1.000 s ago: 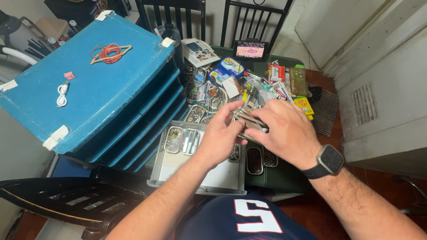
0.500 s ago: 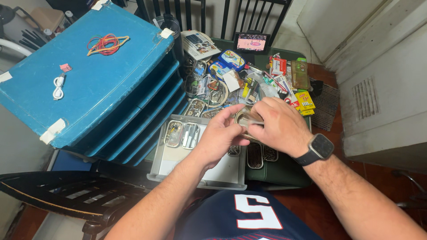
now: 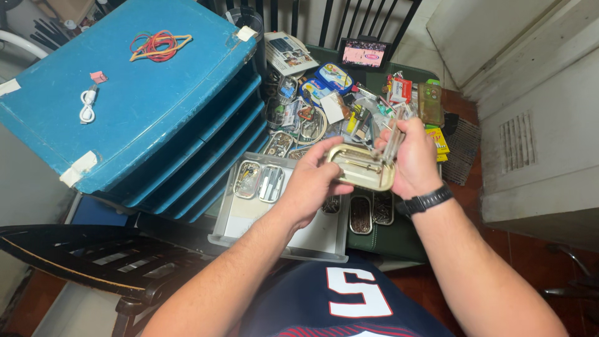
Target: The person organizes small hardware items on a cluttered table. They pick up metal tins and plastic bags containing screws, nails, and fasteners, then place them into a white plastic tray. The person repeatedly sorts and arranges the items within the tray compartments.
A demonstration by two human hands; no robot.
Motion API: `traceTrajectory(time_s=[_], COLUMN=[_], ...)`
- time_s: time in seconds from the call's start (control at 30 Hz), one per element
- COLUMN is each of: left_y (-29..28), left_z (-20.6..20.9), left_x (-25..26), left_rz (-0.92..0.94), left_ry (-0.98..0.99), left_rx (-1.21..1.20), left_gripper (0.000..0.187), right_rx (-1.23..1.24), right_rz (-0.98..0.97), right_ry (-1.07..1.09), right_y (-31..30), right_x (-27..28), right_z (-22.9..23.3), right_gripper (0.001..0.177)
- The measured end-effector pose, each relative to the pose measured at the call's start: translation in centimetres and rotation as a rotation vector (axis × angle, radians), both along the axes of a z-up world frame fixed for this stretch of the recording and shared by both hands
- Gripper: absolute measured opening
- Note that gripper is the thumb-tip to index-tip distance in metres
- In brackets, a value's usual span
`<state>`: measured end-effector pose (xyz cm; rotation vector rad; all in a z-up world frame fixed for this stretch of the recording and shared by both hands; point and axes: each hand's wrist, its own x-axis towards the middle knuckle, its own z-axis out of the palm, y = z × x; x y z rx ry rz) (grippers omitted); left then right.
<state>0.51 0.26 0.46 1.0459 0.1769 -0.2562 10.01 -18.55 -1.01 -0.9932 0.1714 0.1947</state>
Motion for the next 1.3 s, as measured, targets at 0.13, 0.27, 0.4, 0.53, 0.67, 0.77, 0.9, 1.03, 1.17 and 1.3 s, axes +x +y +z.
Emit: traceTrajectory(time_s=[0.13,0.27,0.4,0.53,0.67,0.77,0.9,1.03,1.17,1.3], left_y=[0.6,1.9,3.3,4.0,4.4,4.8,5.8,6.8,7.1,7.2], left_z=[-0.2,-1.4,-2.6,-2.9,-2.5,-2.0,-1.4,-1.1,-1.2,-1.2], left_x=[0.4,-0.1,-0.8,-1.2,-1.3,-1.1,-0.9,-0.6,0.1,1.5], left_rz=[0.066,0.114,0.165,0.191,0.191,0.167,0.143,0.109,0.074,0.005], left_ry=[0.034,0.064,0.065,0.069,0.066,0.061,0.057,0.069,0.069,0.081], left_rx=[0.023,0.099,0.105,0.110,0.172,0.098,0.081,0.109,0.202,0.323], left_gripper=[0.060,0.059,0.059,0.059,0.060,0.059,0.057,0.056,0.056,0.058], right_rx=[0.154,0.218,0.098,0.183,0.250,0.153,-0.047,-0.064,-0.011,-0.092], right_rz=[0.064,0.058,0.090,0.270,0.390,0.408,0.401,0.464,0.501,0.515], right_ry=[0.109,0.153,0.212,0.243,0.196,0.190,0.195,0.273,0.308,0.309], right_y=[0.2,0.0,-0.4,-1.2,-1.0,-0.1,1.1,2.2,2.9,2.8], right_x=[1.2,1.4,1.3,0.4,-0.2,-0.4,-1.1,-2.5,-3.6,-3.2], right_z=[-0.1,-0.6,-1.5,-2.8,-3.8,-4.0,-3.7,-3.9,-5.2,-6.0], right_gripper=[0.016,0.015,0.017,0.018,0.019,0.017,0.014,0.024,0.018,0.013])
